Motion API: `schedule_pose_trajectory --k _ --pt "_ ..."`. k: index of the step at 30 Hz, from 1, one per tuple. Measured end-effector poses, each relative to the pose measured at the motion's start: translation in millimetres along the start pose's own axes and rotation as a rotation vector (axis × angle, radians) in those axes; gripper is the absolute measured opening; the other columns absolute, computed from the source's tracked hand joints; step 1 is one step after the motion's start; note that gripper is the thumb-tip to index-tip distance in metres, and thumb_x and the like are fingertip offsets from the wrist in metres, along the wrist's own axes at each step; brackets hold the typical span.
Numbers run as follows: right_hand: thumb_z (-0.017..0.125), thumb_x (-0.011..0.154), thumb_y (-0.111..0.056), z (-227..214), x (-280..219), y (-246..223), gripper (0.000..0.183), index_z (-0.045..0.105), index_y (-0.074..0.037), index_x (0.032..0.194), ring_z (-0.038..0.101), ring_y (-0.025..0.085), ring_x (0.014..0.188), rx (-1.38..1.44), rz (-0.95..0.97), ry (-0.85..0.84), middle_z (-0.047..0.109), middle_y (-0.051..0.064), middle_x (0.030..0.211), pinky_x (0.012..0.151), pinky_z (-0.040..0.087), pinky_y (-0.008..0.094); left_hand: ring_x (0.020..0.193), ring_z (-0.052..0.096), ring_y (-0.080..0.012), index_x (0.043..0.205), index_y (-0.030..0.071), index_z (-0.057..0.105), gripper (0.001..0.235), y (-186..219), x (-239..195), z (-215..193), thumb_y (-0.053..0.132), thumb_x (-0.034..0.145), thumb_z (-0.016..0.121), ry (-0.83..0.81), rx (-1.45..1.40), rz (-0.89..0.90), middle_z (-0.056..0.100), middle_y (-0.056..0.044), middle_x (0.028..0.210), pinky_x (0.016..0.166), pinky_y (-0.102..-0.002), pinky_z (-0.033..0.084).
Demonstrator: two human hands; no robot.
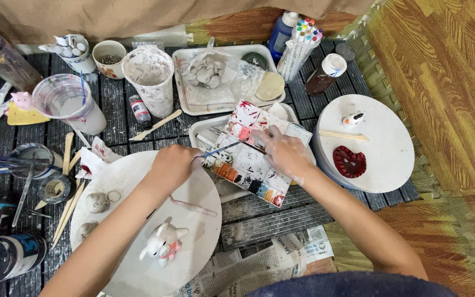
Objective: The person paints a small white ceramic figurine with pink and red details using a fine brush. They repeatedly dip the brush into a water container and a paint palette, then apply paint to the figurine's face and body while holding it on a rotating stand.
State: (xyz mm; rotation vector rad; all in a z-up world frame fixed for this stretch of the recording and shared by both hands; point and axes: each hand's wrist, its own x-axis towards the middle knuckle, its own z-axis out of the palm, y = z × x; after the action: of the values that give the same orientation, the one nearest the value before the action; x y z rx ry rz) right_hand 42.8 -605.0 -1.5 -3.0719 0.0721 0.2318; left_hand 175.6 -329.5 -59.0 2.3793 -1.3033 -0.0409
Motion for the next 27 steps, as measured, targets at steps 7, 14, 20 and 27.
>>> schedule_pose_trajectory --k 7,14,20,27 --pt "0.07 0.088 -0.018 2.0 3.2 -2.1 0.078 0.031 -0.03 0.154 0.068 0.031 0.104 -0.027 0.028 -0.105 0.052 0.014 0.129 0.084 0.057 0.046 0.076 0.072 -0.0365 0.104 0.013 0.079 0.024 0.1 -0.6 0.7 0.013 0.081 0.071 -0.002 0.008 0.003 0.073 -0.018 0.08 0.07 -0.048 0.058" --pt "0.072 0.087 -0.023 6.4 5.6 3.9 0.078 0.031 -0.033 0.152 0.068 0.032 0.107 -0.005 0.031 -0.083 0.051 0.014 0.131 0.085 0.056 0.047 0.075 0.07 -0.037 0.103 0.014 0.079 0.019 -0.1 -1.1 2.7 0.022 0.087 0.072 0.005 -0.008 -0.03 0.072 -0.018 0.077 0.069 -0.049 0.057" --pt "0.073 0.085 -0.022 7.9 4.2 9.6 0.078 0.034 -0.033 0.153 0.067 0.032 0.109 0.064 -0.032 -0.016 0.054 0.014 0.129 0.084 0.057 0.045 0.075 0.071 -0.0366 0.106 0.016 0.079 0.021 -1.4 -0.9 2.2 0.02 0.087 0.072 -0.023 0.013 -0.041 0.072 -0.018 0.079 0.07 -0.048 0.058" --pt "0.07 0.098 -0.023 0.1 -7.9 19.6 0.07 0.033 -0.019 0.157 0.064 0.027 0.112 0.458 0.062 0.319 0.054 0.015 0.129 0.097 0.053 0.041 0.075 0.071 -0.0375 0.104 0.016 0.079 0.02 7.7 -4.3 -15.0 0.023 0.087 0.073 -0.027 -0.033 -0.075 0.072 -0.02 0.078 0.071 -0.049 0.057"
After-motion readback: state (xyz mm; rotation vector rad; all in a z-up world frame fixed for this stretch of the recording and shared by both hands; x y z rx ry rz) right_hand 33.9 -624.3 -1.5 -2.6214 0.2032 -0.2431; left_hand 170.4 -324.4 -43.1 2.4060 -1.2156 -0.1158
